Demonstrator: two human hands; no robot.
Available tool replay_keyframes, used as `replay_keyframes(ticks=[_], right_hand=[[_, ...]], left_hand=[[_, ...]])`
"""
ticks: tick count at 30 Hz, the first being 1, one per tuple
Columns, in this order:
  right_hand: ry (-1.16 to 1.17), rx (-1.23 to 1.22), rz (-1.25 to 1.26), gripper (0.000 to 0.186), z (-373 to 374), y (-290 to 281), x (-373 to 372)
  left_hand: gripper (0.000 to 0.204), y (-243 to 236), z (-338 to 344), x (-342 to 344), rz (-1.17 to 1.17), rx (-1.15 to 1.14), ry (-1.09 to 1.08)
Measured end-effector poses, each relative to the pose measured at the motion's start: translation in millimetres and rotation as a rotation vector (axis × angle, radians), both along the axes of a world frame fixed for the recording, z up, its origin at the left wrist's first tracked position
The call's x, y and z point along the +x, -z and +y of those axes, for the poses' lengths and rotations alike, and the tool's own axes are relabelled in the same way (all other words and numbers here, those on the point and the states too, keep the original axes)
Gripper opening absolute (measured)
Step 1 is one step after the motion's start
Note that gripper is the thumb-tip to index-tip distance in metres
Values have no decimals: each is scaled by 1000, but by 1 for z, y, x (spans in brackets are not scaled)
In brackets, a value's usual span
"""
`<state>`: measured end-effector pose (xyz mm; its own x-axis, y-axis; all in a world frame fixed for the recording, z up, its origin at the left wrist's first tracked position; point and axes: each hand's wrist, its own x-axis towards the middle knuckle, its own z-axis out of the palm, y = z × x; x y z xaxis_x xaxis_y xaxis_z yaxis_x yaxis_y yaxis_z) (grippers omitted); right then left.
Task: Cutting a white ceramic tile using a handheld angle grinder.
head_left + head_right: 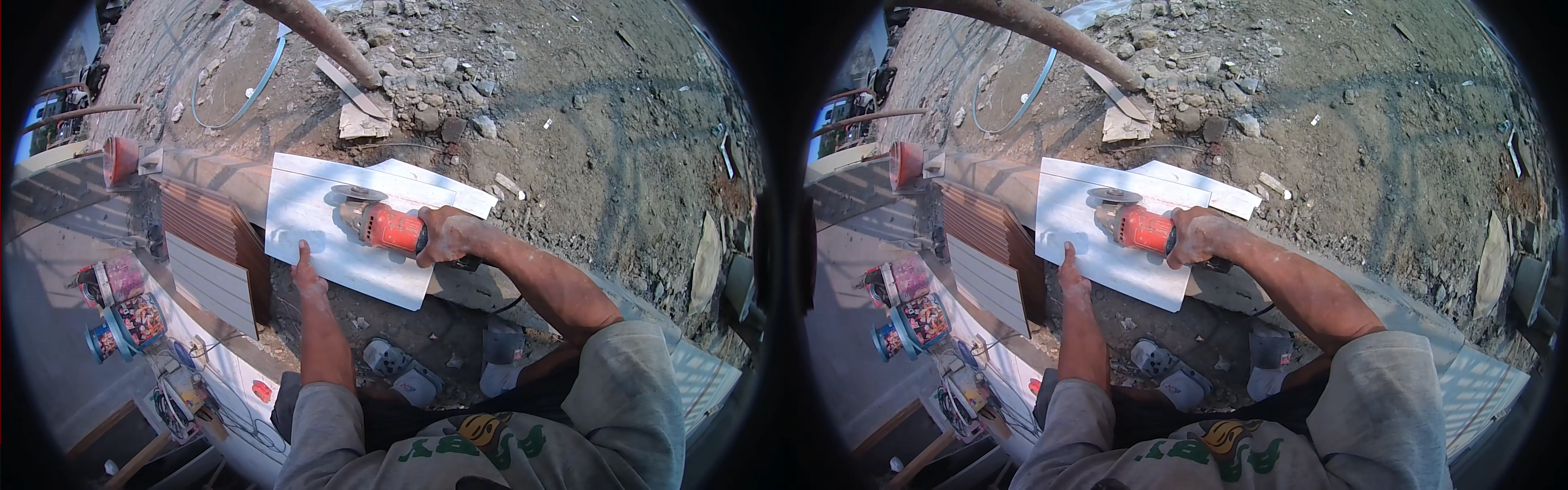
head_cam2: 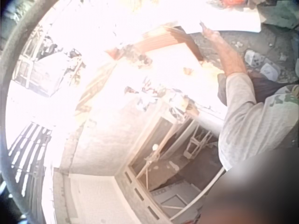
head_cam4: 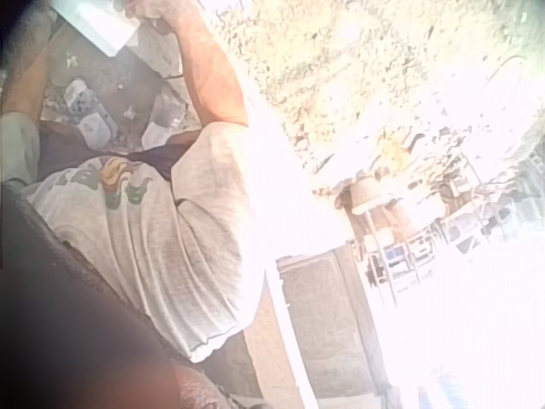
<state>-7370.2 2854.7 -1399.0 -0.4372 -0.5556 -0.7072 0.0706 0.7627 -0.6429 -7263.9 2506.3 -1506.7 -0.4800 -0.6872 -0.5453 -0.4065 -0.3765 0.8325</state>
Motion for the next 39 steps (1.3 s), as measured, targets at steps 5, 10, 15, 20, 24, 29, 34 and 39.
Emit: replay_keyframes(ticks=[5,10,15,20,24,29,34,39], right_hand=[[-9,6,35,68,1,9,3],[-31,-42,15,71,1,4,1],[-40,-3,17,72,1,9,2],[-16,-42,14,72,2,10,4],[-23,-22,10,71,2,11,5],[-30,2,1,72,4,11,5],[-18,-39,12,73,13,21,7],[-19,-35,16,74,20,17,7]], left_hand=[[63,0,3,0,12,30,12],[63,3,-5,3,9,3,-6],[56,-4,9,-1,-2,9,-5],[63,3,-3,3,26,24,10],[65,2,-1,3,-10,9,-3],[66,-1,3,1,-11,18,-7],[67,-5,12,-4,-37,-12,-38],[67,-7,15,-5,-24,-16,-22]])
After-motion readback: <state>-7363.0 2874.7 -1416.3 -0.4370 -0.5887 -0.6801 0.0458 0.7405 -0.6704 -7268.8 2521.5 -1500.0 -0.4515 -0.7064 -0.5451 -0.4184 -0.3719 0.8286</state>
